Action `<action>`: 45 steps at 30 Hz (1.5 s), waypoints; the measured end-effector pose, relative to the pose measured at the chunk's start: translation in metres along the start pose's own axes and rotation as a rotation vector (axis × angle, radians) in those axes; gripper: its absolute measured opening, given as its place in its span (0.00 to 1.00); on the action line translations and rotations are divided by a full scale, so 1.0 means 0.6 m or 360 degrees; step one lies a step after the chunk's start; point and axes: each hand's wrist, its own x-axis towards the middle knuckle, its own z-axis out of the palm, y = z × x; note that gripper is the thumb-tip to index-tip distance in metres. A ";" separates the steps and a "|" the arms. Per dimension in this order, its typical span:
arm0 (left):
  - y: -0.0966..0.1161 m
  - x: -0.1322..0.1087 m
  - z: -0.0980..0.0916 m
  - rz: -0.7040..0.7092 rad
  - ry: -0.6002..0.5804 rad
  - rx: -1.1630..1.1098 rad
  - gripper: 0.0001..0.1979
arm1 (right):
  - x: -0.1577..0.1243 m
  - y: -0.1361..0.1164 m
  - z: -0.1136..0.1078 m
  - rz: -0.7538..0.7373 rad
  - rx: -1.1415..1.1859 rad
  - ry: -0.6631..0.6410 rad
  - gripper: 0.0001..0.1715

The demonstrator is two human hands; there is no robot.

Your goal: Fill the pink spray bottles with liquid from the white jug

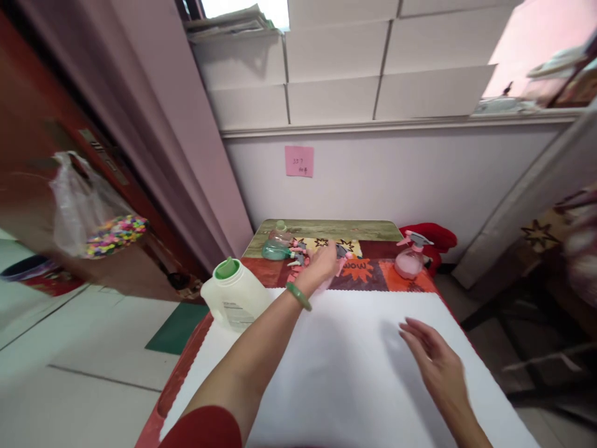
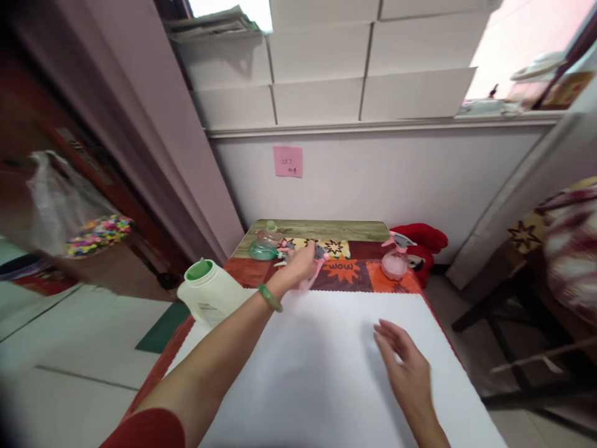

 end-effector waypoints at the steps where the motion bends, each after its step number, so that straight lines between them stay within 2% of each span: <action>1: 0.016 -0.020 0.004 0.0087 -0.0099 -0.0177 0.21 | 0.007 -0.015 0.018 -0.0010 0.0099 -0.0091 0.36; 4: 0.047 -0.079 0.011 0.0322 -0.0448 -0.0713 0.21 | 0.019 -0.067 0.061 0.0094 0.0352 -0.0277 0.38; 6: 0.057 -0.107 0.009 0.0398 -0.0633 -0.0986 0.22 | 0.019 -0.101 0.081 0.0102 0.0515 -0.0424 0.34; 8: 0.063 -0.124 0.004 0.0389 -0.0714 -0.1161 0.22 | 0.013 -0.127 0.096 0.0060 0.0640 -0.0598 0.30; 10: 0.064 -0.134 -0.004 0.0320 -0.0698 -0.1254 0.21 | 0.006 -0.143 0.108 0.0077 0.0710 -0.0687 0.27; 13: 0.046 -0.156 -0.015 0.0197 -0.0514 -0.1322 0.22 | 0.001 -0.147 0.126 0.0248 0.0890 -0.0619 0.28; 15: 0.022 -0.187 -0.012 0.0135 -0.0299 -0.1351 0.29 | 0.004 -0.144 0.138 0.0383 0.1087 -0.0464 0.29; 17: -0.006 -0.230 0.002 0.0128 -0.0090 -0.1357 0.43 | 0.008 -0.143 0.148 0.0461 0.1256 -0.0293 0.27; 19: -0.031 -0.276 0.026 0.0347 0.0054 -0.1267 0.61 | 0.011 -0.146 0.158 0.0487 0.1359 -0.0194 0.25; 20: -0.041 -0.296 0.038 0.0508 0.0123 -0.1125 0.66 | 0.011 -0.150 0.163 0.0496 0.1394 -0.0178 0.25; 22: -0.053 -0.324 0.057 0.0783 0.0387 -0.0800 0.61 | 0.008 -0.160 0.170 0.0531 0.1447 -0.0195 0.24; 25: -0.060 -0.336 0.063 0.1092 0.0744 -0.0437 0.47 | 0.001 -0.181 0.173 0.0657 0.1526 -0.0291 0.25; 27: -0.065 -0.334 0.056 0.1238 0.0860 -0.0352 0.43 | -0.003 -0.194 0.170 0.0723 0.1570 -0.0346 0.26; 29: -0.070 -0.332 0.049 0.1311 0.0891 -0.0345 0.42 | -0.008 -0.206 0.167 0.0696 0.1578 -0.0341 0.28; 31: -0.072 -0.334 0.046 0.1229 0.0785 -0.0478 0.42 | -0.013 -0.214 0.164 0.0617 0.1545 -0.0340 0.30; 32: -0.072 -0.337 0.046 0.1108 0.0689 -0.0647 0.42 | -0.016 -0.217 0.163 0.0573 0.1528 -0.0364 0.32; 34: -0.066 -0.342 0.047 0.0691 0.0423 -0.1215 0.43 | -0.022 -0.222 0.162 0.0485 0.1497 -0.0453 0.34; 36: -0.056 -0.343 0.047 0.0159 0.0021 -0.1850 0.42 | -0.028 -0.225 0.163 0.0363 0.1451 -0.0541 0.33; 37: -0.052 -0.342 0.045 -0.0056 -0.0197 -0.2056 0.41 | -0.030 -0.226 0.164 0.0286 0.1406 -0.0573 0.32; 40: -0.043 -0.337 0.036 -0.0446 -0.0941 -0.2287 0.48 | -0.031 -0.227 0.169 0.0118 0.1266 -0.0590 0.30; 41: -0.042 -0.336 0.033 -0.0518 -0.1093 -0.2346 0.50 | -0.030 -0.226 0.170 0.0110 0.1251 -0.0553 0.30; 42: -0.042 -0.337 0.030 -0.0590 -0.1160 -0.2438 0.52 | -0.029 -0.225 0.172 0.0128 0.1260 -0.0487 0.30; 43: -0.043 -0.339 0.028 -0.0626 -0.1109 -0.2533 0.52 | -0.027 -0.223 0.175 0.0160 0.1286 -0.0396 0.30; 44: -0.045 -0.343 0.027 -0.0596 -0.0932 -0.2597 0.51 | -0.024 -0.220 0.177 0.0193 0.1321 -0.0292 0.29; 45: -0.047 -0.346 0.028 -0.0487 -0.0673 -0.2586 0.47 | -0.021 -0.218 0.179 0.0223 0.1358 -0.0188 0.29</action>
